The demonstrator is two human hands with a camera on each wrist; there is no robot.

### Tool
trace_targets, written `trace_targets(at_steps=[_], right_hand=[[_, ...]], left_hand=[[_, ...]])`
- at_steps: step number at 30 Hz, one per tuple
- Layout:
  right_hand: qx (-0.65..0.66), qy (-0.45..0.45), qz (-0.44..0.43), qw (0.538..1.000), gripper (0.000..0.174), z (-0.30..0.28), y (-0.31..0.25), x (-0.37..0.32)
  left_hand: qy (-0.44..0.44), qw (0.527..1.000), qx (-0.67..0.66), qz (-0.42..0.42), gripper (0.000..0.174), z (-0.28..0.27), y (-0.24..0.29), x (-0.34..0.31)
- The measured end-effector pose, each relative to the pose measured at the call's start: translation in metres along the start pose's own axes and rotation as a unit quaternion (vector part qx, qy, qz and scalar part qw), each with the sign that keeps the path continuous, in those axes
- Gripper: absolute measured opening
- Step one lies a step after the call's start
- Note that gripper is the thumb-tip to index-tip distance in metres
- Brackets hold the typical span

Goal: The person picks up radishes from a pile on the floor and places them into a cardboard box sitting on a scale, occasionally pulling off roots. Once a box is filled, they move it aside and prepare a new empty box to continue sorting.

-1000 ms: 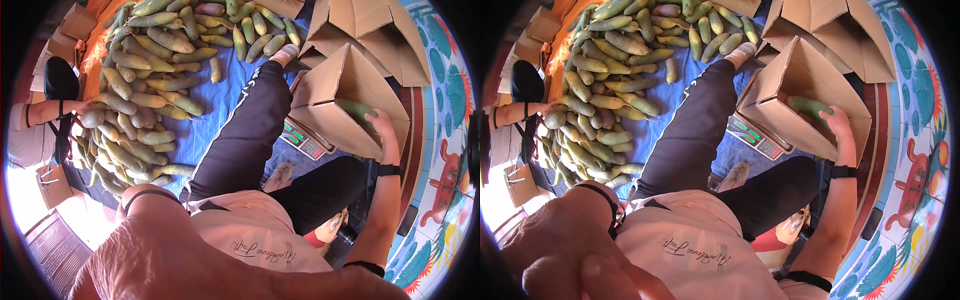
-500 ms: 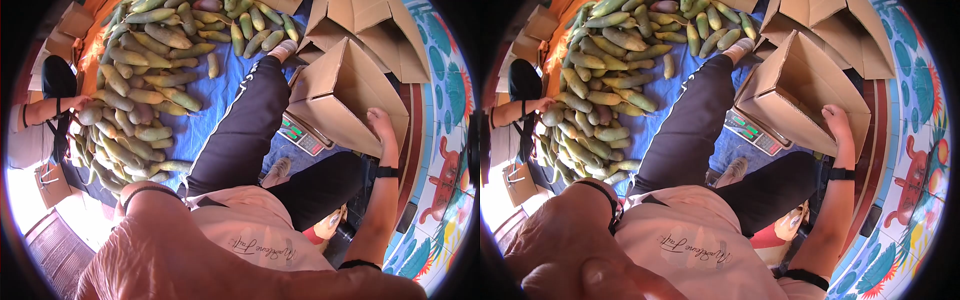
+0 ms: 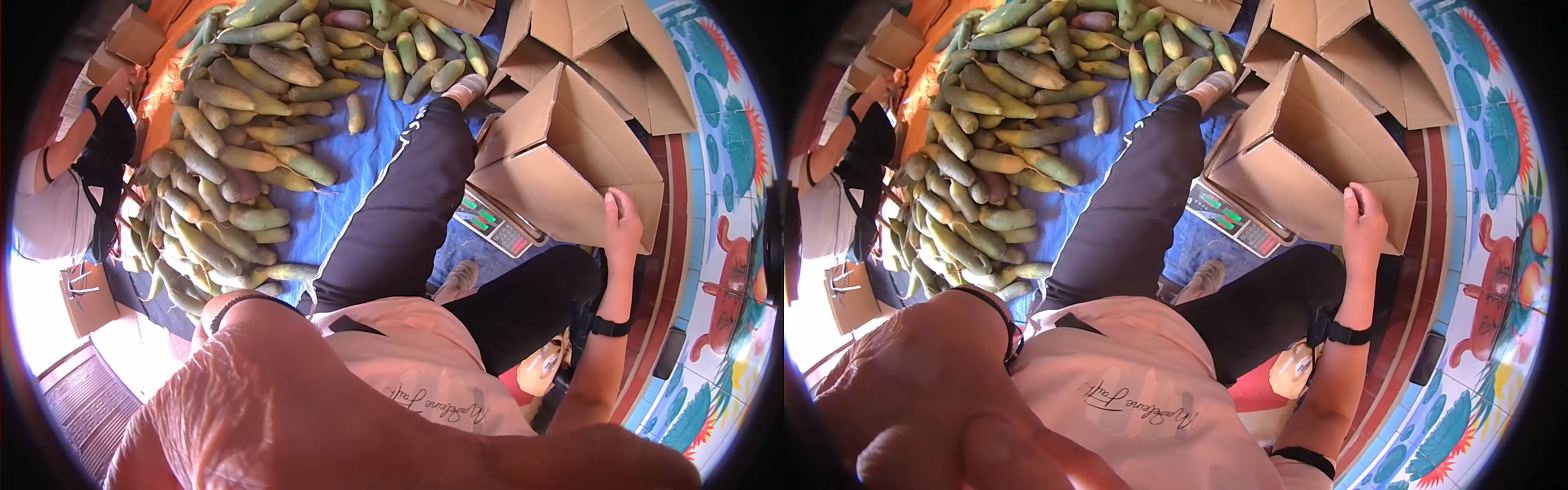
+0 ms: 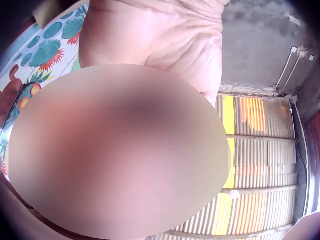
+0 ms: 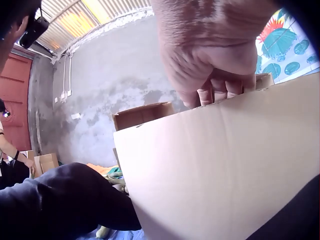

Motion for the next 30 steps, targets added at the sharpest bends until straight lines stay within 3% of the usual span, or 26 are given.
trace_targets(at_steps=[30], right_hand=[[0.006, 0.151, -0.058, 0.987, 0.019, -0.022, -0.022, -0.070]], left_hand=[[-0.001, 1.000, -0.028, -0.009, 0.026, 0.033, 0.028, -0.015]])
Point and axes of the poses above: each hand's wrist, its own x-axis towards the middle knuckle, its own z-axis out of the palm, y = z × x, the point moved 5 cm from there along x, towards the middle knuckle, and after that the axes turned 5 degrees about -x, right-handed, at the moved point
